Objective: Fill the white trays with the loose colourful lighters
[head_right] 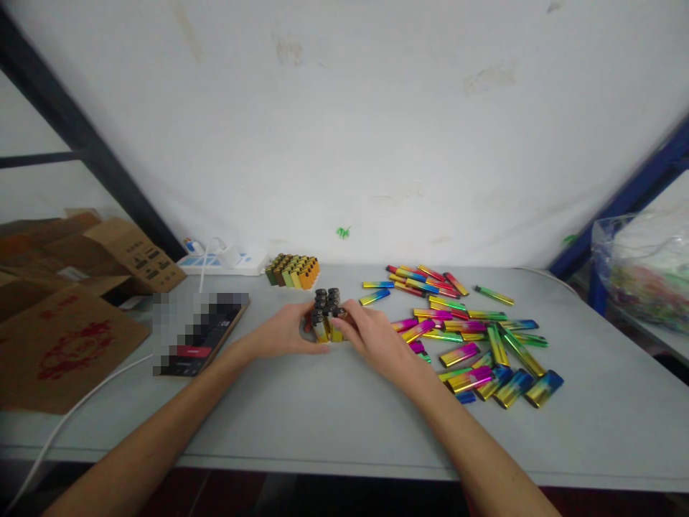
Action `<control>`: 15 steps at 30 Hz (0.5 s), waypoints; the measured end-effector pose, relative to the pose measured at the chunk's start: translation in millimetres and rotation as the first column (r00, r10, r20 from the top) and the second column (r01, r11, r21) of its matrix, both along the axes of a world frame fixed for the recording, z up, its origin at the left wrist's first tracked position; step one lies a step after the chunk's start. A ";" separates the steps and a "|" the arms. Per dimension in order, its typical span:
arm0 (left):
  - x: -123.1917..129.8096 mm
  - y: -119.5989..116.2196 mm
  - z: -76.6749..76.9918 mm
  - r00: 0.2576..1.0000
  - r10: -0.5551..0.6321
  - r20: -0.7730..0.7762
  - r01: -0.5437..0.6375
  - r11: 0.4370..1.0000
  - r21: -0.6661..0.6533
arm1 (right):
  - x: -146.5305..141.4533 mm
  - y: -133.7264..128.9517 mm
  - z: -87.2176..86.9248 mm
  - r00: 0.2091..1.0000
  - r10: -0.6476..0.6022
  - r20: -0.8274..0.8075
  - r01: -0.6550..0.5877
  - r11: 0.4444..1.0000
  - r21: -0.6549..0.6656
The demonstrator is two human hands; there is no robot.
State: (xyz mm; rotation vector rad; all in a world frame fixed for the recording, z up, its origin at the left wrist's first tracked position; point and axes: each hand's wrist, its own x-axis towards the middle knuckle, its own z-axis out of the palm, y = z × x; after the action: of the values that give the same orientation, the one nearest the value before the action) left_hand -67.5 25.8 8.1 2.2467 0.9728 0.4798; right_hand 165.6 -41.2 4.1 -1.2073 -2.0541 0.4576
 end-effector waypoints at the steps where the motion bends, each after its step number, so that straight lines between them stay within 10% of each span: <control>1: 0.0 -0.1 0.1 1.000 -0.003 0.002 0.003 1.000 0.002 | 0.7 -0.2 -0.7 1.000 0.008 0.016 -0.008 1.000 -0.005; 15: 1.2 -1.4 3.5 1.000 -0.008 0.007 0.008 1.000 0.002 | -5.1 -5.1 -1.9 0.853 -0.185 0.488 0.058 0.963 0.265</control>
State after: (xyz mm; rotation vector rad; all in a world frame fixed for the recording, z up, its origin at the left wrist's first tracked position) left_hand -66.3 24.4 11.5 2.2480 0.9602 0.4855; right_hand 160.5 -46.3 2.2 -1.4019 -2.3606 -0.2033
